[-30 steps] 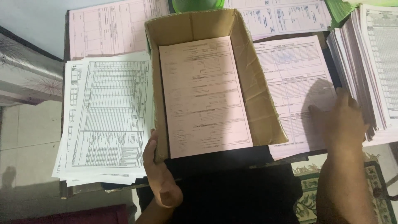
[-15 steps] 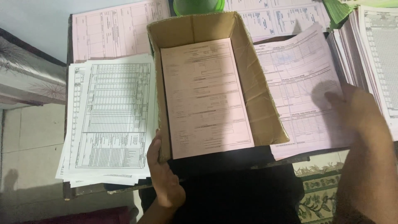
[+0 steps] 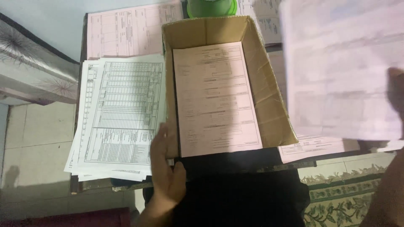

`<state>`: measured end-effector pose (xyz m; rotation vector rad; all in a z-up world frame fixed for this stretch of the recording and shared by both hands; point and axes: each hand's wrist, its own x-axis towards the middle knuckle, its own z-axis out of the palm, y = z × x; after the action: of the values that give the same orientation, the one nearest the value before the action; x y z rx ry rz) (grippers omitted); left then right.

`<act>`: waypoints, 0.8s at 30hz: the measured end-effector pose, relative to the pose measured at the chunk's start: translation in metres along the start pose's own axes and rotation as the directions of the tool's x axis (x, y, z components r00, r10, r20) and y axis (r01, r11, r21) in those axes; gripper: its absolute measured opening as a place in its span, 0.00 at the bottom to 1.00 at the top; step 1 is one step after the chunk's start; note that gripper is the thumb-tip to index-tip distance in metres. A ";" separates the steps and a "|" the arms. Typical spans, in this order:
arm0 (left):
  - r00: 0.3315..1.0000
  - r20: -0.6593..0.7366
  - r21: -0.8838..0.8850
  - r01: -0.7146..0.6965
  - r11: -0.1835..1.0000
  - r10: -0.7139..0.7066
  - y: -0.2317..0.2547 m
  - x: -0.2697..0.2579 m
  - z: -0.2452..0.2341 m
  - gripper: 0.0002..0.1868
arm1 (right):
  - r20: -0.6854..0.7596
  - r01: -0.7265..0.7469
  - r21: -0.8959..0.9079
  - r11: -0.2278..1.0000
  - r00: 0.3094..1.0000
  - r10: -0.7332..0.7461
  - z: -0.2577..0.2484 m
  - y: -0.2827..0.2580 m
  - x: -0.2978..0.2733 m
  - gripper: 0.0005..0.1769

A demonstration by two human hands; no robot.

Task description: Sorting and organizing various stacks of paper documents into a cardboard box.

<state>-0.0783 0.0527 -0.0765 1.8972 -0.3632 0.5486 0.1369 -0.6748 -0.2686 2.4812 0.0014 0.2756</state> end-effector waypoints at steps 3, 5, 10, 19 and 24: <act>0.999 -0.033 0.131 0.012 0.991 -0.008 0.017 0.019 -0.015 0.37 | -0.035 -0.025 0.427 0.904 0.998 0.044 -0.030 0.016 0.010 0.08; 0.999 -0.041 0.223 -0.004 0.975 0.013 0.027 0.032 -0.023 0.32 | -0.051 -0.021 0.676 0.736 0.996 0.076 -0.066 0.016 0.019 0.07; 0.996 -0.059 0.048 -0.065 0.997 0.068 0.061 0.081 -0.025 0.28 | -0.039 0.030 0.998 0.062 0.990 0.138 -0.261 -0.059 0.016 0.19; 0.986 0.144 -0.393 0.136 0.909 -0.085 0.061 0.117 0.018 0.27 | -0.231 0.321 0.774 -0.546 0.946 0.228 -0.468 -0.164 -0.033 0.26; 0.997 -0.057 -0.120 0.040 0.992 -0.047 0.052 0.106 0.030 0.19 | -0.542 0.615 0.771 -0.163 0.769 0.338 -0.494 -0.209 -0.036 0.24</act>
<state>-0.0077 0.0053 0.0112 1.7667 -0.3082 0.5420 0.0181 -0.2148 -0.0164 3.6454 1.4606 1.5737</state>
